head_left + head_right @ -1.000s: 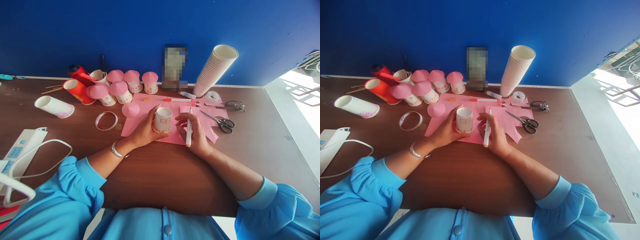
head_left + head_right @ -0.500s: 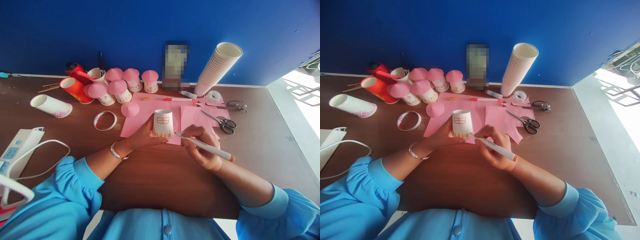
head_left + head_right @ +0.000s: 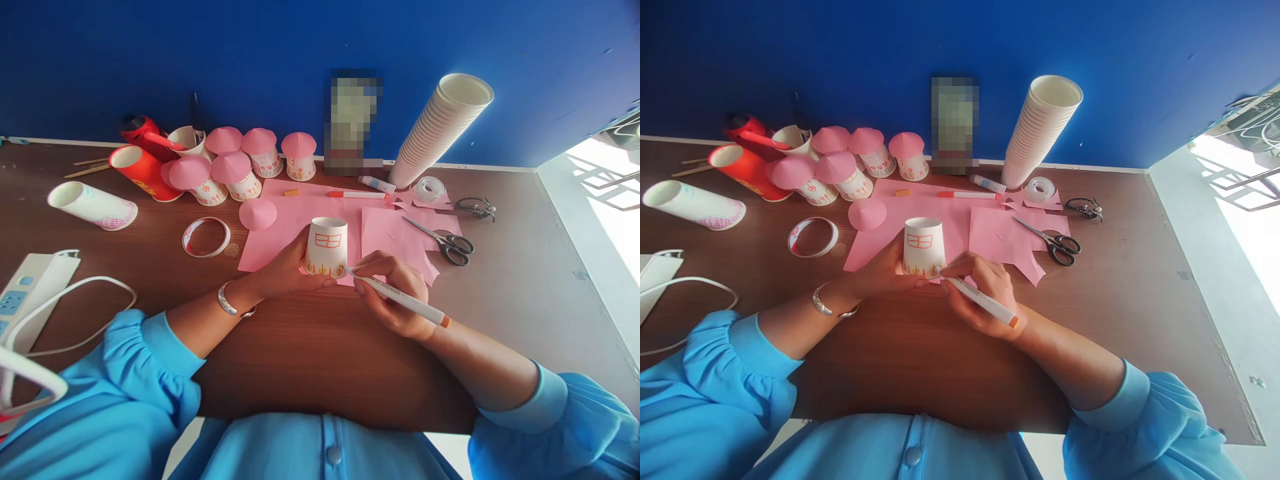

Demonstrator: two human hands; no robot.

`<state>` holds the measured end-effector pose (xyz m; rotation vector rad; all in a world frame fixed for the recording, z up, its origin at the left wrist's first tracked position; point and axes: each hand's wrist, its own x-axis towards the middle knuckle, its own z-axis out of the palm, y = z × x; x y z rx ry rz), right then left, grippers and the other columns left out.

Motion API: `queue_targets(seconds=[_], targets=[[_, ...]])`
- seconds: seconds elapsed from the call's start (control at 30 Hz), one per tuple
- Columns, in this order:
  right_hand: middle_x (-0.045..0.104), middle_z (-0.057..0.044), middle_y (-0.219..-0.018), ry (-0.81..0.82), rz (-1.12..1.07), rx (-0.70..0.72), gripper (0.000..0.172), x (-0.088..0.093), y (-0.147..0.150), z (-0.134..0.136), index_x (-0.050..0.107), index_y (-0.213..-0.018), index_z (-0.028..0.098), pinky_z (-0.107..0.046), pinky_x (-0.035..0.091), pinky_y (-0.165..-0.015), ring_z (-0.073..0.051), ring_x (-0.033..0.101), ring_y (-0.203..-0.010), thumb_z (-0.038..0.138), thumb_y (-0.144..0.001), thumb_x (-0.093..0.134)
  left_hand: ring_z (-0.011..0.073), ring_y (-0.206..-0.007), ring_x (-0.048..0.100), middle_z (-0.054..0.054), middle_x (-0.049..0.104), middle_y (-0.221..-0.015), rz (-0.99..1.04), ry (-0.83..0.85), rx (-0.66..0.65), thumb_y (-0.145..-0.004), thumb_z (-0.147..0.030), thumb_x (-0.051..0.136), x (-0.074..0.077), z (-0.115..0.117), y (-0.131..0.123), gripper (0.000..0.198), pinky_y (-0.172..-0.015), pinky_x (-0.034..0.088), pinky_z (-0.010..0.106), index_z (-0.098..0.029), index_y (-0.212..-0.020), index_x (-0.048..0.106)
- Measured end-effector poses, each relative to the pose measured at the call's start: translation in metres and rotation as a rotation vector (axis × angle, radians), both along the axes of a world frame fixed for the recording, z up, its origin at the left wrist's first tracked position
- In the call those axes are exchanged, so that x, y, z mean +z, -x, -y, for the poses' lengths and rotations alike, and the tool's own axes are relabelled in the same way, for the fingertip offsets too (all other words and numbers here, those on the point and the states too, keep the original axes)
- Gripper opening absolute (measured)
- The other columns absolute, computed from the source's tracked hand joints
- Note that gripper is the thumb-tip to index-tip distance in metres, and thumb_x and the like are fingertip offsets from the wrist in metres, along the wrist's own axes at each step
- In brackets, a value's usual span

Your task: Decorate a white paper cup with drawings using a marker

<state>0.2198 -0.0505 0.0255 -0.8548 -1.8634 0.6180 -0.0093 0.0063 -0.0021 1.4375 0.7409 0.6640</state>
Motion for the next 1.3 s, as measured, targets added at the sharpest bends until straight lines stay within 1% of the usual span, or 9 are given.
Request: queue_targets(seconds=[0.17, 0.33, 0.53, 0.6, 0.73, 0.9, 1.1, 1.3], targets=[[0.074, -0.002, -0.083, 0.002, 0.030, -0.013, 0.017, 0.0004, -0.0002, -0.0002, 0.063, -0.103, 0.026, -0.029, 0.057, -0.060, -0.018, 0.074, -0.073, 0.012, -0.096, 0.063, 0.0309, -0.121, 0.066, 0.011, 0.066, -0.131, -0.007, -0.003, -0.004, -0.076, -0.037, 0.093, 0.0007, -0.0002, 0.0003, 0.081, -0.094, 0.061, 0.042, -0.027, -0.142, 0.047], [0.075, -0.003, -0.084, 0.004, 0.041, -0.018, 0.015, 0.0001, -0.0008, -0.0005, 0.062, -0.103, 0.026, -0.028, 0.057, -0.059, -0.018, 0.075, -0.074, 0.012, -0.097, 0.063, 0.0305, -0.121, 0.066, 0.008, 0.067, -0.119, 0.003, 0.008, -0.005, -0.076, -0.036, 0.092, 0.0003, 0.0004, 0.0001, 0.075, -0.095, 0.060, 0.044, -0.027, -0.137, 0.049], [0.075, -0.003, -0.084, 0.019, 0.045, -0.018, 0.014, -0.0013, -0.0010, -0.0002, 0.063, -0.103, 0.026, -0.029, 0.057, -0.060, -0.018, 0.074, -0.074, 0.013, -0.098, 0.063, 0.0301, -0.118, 0.066, 0.006, 0.067, -0.113, -0.012, 0.000, -0.010, -0.076, -0.035, 0.092, 0.0006, 0.0002, 0.0010, 0.073, -0.096, 0.060, 0.045, -0.026, -0.135, 0.050], [0.075, -0.003, -0.084, 0.029, 0.042, -0.014, 0.013, -0.0014, -0.0009, 0.0000, 0.063, -0.103, 0.026, -0.030, 0.057, -0.060, -0.019, 0.075, -0.074, 0.014, -0.098, 0.063, 0.0306, -0.118, 0.066, 0.006, 0.067, -0.113, -0.011, -0.009, -0.015, -0.076, -0.036, 0.092, 0.0006, -0.0004, 0.0013, 0.072, -0.096, 0.060, 0.045, -0.027, -0.134, 0.050], [0.075, -0.003, -0.083, 0.031, 0.038, -0.015, 0.013, -0.0017, -0.0007, 0.0002, 0.063, -0.103, 0.026, -0.030, 0.057, -0.060, -0.018, 0.075, -0.074, 0.014, -0.098, 0.063, 0.0317, -0.120, 0.066, 0.008, 0.067, -0.118, -0.011, -0.027, -0.012, -0.076, -0.037, 0.092, -0.0008, -0.0015, 0.0011, 0.077, -0.094, 0.061, 0.045, -0.028, -0.139, 0.049], [0.074, -0.003, -0.084, 0.017, 0.048, -0.022, 0.012, -0.0015, -0.0004, 0.0000, 0.062, -0.102, 0.026, -0.029, 0.057, -0.060, -0.018, 0.074, -0.074, 0.014, -0.098, 0.062, 0.0300, -0.117, 0.066, 0.006, 0.066, -0.112, -0.006, -0.035, -0.018, -0.077, -0.038, 0.091, -0.0006, -0.0014, 0.0009, 0.069, -0.092, 0.061, 0.042, -0.027, -0.133, 0.051], [0.075, -0.003, -0.083, 0.009, 0.048, -0.021, 0.012, -0.0012, -0.0003, 0.0000, 0.063, -0.103, 0.026, -0.028, 0.057, -0.059, -0.018, 0.075, -0.074, 0.015, -0.099, 0.062, 0.0291, -0.114, 0.067, 0.007, 0.068, -0.112, -0.024, -0.040, -0.021, -0.078, -0.039, 0.091, -0.0024, -0.0010, 0.0024, 0.073, -0.094, 0.060, 0.044, -0.027, -0.137, 0.050], [0.076, -0.004, -0.087, 0.035, 0.050, -0.028, 0.013, -0.0013, -0.0011, 0.0004, 0.063, -0.103, 0.026, -0.028, 0.057, -0.061, -0.018, 0.076, -0.076, 0.014, -0.098, 0.063, 0.0295, -0.115, 0.067, 0.006, 0.069, -0.109, -0.010, -0.026, -0.017, -0.076, -0.036, 0.092, -0.0023, -0.0010, 0.0013, 0.069, -0.099, 0.058, 0.046, -0.025, -0.131, 0.052]])
